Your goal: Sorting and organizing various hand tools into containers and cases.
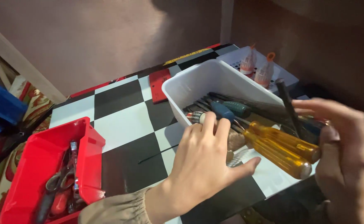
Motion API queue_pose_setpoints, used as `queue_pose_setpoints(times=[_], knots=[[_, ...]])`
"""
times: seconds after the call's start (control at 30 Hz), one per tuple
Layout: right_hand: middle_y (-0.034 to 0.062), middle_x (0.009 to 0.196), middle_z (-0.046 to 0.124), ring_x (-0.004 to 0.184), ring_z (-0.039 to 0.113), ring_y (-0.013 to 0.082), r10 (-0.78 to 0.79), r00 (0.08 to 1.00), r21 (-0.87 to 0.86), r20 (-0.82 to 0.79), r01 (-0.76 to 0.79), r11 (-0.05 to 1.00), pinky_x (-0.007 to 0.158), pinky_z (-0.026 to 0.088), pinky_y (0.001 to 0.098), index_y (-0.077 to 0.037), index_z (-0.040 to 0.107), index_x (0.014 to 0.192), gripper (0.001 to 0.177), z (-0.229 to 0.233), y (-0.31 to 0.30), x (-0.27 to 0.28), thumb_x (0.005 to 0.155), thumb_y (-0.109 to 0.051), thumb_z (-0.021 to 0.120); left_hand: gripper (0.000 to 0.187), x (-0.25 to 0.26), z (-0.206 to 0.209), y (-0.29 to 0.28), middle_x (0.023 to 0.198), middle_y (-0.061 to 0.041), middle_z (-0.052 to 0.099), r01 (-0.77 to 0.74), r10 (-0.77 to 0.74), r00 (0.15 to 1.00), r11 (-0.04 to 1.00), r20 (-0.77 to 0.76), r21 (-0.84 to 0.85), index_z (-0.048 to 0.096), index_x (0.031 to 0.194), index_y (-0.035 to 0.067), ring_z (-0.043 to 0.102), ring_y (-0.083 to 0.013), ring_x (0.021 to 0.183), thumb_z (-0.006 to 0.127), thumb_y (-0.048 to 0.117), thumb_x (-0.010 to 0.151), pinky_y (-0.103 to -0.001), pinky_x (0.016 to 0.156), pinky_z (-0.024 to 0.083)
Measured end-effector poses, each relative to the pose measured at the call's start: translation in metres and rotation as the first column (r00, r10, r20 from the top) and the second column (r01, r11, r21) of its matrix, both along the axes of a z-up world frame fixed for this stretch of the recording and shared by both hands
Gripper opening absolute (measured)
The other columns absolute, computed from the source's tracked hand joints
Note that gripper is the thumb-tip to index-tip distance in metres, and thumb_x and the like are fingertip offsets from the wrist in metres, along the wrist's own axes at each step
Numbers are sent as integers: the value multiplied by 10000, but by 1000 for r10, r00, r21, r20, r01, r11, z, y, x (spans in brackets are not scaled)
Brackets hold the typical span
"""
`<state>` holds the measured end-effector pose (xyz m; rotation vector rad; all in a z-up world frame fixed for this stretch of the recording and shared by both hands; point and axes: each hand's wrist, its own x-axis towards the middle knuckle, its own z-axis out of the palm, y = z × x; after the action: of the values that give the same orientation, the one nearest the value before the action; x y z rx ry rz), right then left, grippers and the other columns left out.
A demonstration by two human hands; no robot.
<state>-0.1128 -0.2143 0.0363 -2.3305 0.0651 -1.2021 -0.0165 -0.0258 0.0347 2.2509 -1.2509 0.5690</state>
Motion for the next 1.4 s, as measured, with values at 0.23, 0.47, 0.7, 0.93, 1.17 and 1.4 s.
queue_pose_setpoints(times=[0.23,0.47,0.7,0.93,1.17,1.4], knots=[[231,1315,633,1201,669,274,409,902,473,136,-422,773,987,603,426,49,466,1393,784,-36,-17,11,1021,-633,363,637,8,5,-9,1044,-191,530,-3,5,1000,990,-10,144,593,1151,-33,671,-336,806,837,397,751,-427,735,553],[227,1151,727,1069,668,311,420,906,388,47,-404,829,966,525,408,83,671,1241,968,-54,-33,27,960,-758,281,639,9,9,-16,1002,-201,531,-57,68,996,981,-57,183,595,1171,7,679,-345,694,858,365,712,-400,639,563],[213,1104,735,981,759,291,535,844,415,32,-498,761,844,604,370,97,666,1220,989,-54,-20,54,964,-755,233,574,10,7,10,972,-172,537,-136,142,989,977,-27,161,583,1143,21,693,-329,686,836,382,775,-398,590,570],[166,1165,750,1051,743,264,634,772,168,-50,-619,767,941,544,343,28,681,1221,873,-38,16,76,1027,-678,206,642,17,18,55,1013,-164,528,-311,347,936,896,-62,315,571,1195,26,701,-291,581,802,475,800,-363,468,574],[148,1228,723,1109,693,272,744,659,-4,-113,-749,663,1029,452,407,-1,651,1290,714,-33,35,123,1085,-552,246,537,28,13,99,967,-135,559,-424,412,906,876,100,231,653,1106,62,684,-324,553,832,449,779,-417,478,556],[206,1345,607,1247,617,346,802,591,-100,82,-796,597,1101,464,447,30,520,1362,559,-33,52,123,1162,-462,345,581,50,6,125,996,-136,554,-431,417,901,888,117,160,645,1177,42,686,-310,577,829,430,786,-401,489,557]])
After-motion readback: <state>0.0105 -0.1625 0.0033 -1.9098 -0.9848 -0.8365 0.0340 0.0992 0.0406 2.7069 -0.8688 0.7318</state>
